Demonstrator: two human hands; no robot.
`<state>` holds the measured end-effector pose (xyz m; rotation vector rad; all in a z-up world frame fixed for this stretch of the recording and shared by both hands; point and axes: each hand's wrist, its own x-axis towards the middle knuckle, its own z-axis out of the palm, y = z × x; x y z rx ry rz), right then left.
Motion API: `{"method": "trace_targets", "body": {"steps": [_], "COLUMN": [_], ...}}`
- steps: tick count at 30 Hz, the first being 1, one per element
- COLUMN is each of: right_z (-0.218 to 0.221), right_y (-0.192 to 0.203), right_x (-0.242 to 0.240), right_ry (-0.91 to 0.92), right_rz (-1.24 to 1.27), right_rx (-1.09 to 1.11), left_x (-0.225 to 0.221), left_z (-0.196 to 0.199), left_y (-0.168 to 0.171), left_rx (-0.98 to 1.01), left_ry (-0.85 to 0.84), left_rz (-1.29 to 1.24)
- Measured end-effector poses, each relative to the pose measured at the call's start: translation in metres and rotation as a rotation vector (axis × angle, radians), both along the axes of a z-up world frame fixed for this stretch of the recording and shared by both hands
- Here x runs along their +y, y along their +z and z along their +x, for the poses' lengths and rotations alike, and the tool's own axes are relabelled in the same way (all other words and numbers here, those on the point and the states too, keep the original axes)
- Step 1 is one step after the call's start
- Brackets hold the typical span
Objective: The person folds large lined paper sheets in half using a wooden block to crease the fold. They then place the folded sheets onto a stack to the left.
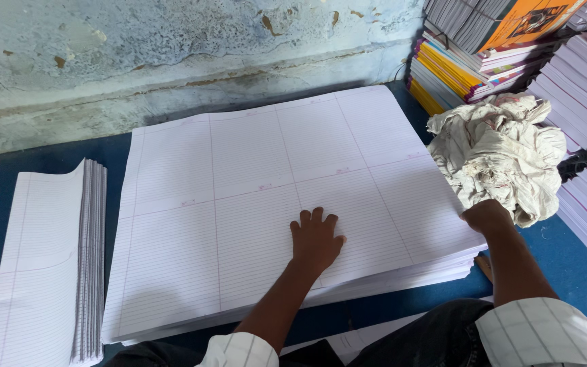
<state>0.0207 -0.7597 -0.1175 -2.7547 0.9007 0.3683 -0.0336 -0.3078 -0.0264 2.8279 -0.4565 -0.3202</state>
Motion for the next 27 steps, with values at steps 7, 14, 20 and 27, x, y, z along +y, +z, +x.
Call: {"method": "trace_targets", "body": {"steps": [7,14,20,27], "right_z": [-0.007,-0.028,-0.034,-0.038], "right_y": [0.004,0.044,0.076,0.093], "right_x": [-0.007,0.025,0.05,0.064], "right_ry": [-0.163,-0.2,-0.251,-0.286], "right_rz": [0.22,0.211,0.114,0.116], "right_rx": [-0.088,-0.177,-0.191,-0.136], "left_x": [-0.001,-0.008,-0.014,-0.017], "left_z": [0.001,0.002,0.004,0.006], "left_y": [0.0,0.003,-0.001,0.0], "left_rx": [0.003,0.022,-0.001,0.029], "left_ry": [0.014,0.013,-0.003,-0.002], "left_rz": [-0.011,-0.007,-0.004,0.022]}}
